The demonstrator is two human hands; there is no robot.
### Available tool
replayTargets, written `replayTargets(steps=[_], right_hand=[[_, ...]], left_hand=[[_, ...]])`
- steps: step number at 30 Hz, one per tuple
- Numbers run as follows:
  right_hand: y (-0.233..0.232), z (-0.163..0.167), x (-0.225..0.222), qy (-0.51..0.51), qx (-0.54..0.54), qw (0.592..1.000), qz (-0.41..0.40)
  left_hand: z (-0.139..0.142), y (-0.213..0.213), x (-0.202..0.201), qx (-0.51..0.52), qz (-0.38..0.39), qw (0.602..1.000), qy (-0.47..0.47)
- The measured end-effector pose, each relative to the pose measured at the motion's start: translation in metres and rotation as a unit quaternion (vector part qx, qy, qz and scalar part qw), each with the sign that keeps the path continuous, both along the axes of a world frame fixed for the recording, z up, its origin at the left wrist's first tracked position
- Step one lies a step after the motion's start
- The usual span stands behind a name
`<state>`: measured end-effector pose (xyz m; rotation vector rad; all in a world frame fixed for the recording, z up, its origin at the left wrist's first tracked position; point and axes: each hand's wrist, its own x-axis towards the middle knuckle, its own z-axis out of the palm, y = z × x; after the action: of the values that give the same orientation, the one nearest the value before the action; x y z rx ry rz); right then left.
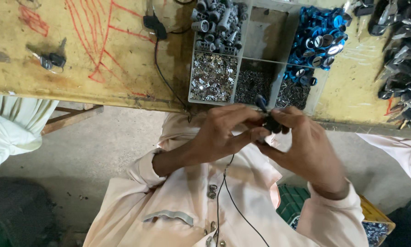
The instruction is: The person assembles small spray-nozzle heads at a workbench. They pick small metal parts from a compartment tray, insert and press them into blue plastic caps by hand, and set finished assemblies aside, repeating the cycle one piece at a time.
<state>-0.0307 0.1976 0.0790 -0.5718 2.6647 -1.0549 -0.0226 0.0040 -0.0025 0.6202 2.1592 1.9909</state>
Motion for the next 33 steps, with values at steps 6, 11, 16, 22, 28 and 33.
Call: replayTargets(steps=[6, 11, 16, 22, 28, 33], right_hand=[[0.04, 0.016, -0.047, 0.092, 0.092, 0.992, 0.001], [0.005, -0.022, -0.026, 0.029, 0.073, 0.996, -0.052], [-0.01, -0.04, -0.035, 0.089, 0.193, 0.976, 0.054], [-0.006, -0.051, -0.035, 0.089, 0.195, 0.974, 0.076], [-0.01, -0.052, -0.035, 0.09, 0.197, 0.973, 0.075], [-0.011, -0.052, -0.035, 0.103, 0.193, 0.974, 0.057]], left_hand=[[0.007, -0.036, -0.006, -0.073, 0.012, 0.997, 0.031], [0.01, -0.036, -0.016, -0.348, 0.095, 0.927, 0.102], [-0.003, -0.03, -0.025, -0.425, 0.079, 0.895, 0.108], [-0.004, -0.031, -0.024, -0.461, 0.06, 0.878, 0.109], [0.003, -0.034, -0.019, -0.346, 0.123, 0.924, 0.111], [0.004, -0.039, -0.017, -0.259, 0.127, 0.954, 0.078]])
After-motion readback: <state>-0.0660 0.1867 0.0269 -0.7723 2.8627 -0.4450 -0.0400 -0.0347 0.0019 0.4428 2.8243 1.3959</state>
